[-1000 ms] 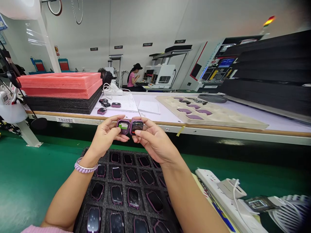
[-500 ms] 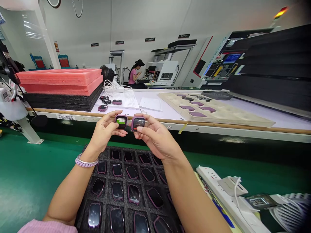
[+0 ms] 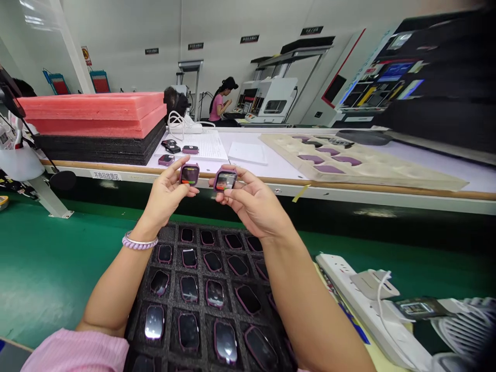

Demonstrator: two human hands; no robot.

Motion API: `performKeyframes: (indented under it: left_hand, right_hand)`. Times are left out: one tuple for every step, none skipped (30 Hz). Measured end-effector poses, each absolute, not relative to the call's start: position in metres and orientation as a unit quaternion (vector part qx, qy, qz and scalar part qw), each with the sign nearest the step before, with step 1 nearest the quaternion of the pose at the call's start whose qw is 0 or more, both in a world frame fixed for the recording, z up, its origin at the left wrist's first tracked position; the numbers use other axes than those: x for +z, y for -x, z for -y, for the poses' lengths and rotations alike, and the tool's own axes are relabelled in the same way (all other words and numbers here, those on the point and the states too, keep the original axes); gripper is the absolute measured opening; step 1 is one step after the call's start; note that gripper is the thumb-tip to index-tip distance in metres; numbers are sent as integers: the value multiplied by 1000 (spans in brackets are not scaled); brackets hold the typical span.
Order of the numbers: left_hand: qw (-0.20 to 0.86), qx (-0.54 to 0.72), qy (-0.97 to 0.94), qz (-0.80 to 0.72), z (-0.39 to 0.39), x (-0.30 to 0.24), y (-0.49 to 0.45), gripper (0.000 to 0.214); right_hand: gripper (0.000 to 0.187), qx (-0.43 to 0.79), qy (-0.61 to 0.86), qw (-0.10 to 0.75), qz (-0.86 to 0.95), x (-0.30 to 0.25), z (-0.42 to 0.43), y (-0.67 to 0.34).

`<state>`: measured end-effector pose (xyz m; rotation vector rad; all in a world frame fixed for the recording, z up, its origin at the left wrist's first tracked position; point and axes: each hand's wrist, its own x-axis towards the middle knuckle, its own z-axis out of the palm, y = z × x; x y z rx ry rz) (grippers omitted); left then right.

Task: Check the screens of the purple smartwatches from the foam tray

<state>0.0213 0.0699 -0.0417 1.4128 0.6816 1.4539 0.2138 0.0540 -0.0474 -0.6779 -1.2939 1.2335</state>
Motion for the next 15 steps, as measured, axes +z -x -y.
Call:
performKeyframes:
  left_hand:
    - [469,600,-584,-280,-73,-43,-20,69]
    - [459,604,-588,-282,-76,-45,-19,70]
    - [450,606,-591,-285,-79,-46,-18,71]
    - [444,607,-593,-288,-81,-47,-16,72]
    - [439,608,-594,-290,-83,-47,-14,73]
    - [436,607,-596,-293,-85,-48,-13,73]
    - [434,606,-598,-294,-86,-47,-11,72]
    - [431,606,-600,-294,-86,-47,-10,72]
    - [429,606,-603,-293,-86,-47,-8,71]
    - [426,605,-607,-290,-86,-46,-7,70]
    - [424,605,-610,-287,-86,-45,-6,69]
    - [421,607,-612,-283,-85,-44,-6,67]
    - [419,609,-613,-278,-84,-43,-5,66]
    - [417,612,-614,-273,-83,-42,-5,66]
    - [415,616,-614,-267,-81,-42,-6,65]
  right_hand:
    - [59,531,288,582,544,-48,-56,-214]
    - [60,537,287,586,534,-48,-58,-215]
    - [59,544,289,588,524,-48,-59,-216]
    - [58,553,292,587,514,-48,-61,-217]
    - [56,563,296,584,506,-48,-62,-218]
    - [54,571,299,578,500,-48,-62,-218]
    - [52,578,301,573,497,-48,-63,-219]
    - [51,581,301,570,497,-47,-63,-219]
    - [51,581,299,569,500,-47,-62,-219]
    - [52,576,296,571,505,-46,-61,-218]
    - [53,567,293,574,513,-46,-60,-217]
    - [54,555,291,579,521,-45,-59,-216]
    - [56,542,290,585,529,-44,-58,-216]
    - [56,528,289,591,536,-43,-56,-215]
    - [57,516,288,597,542,-42,-55,-215]
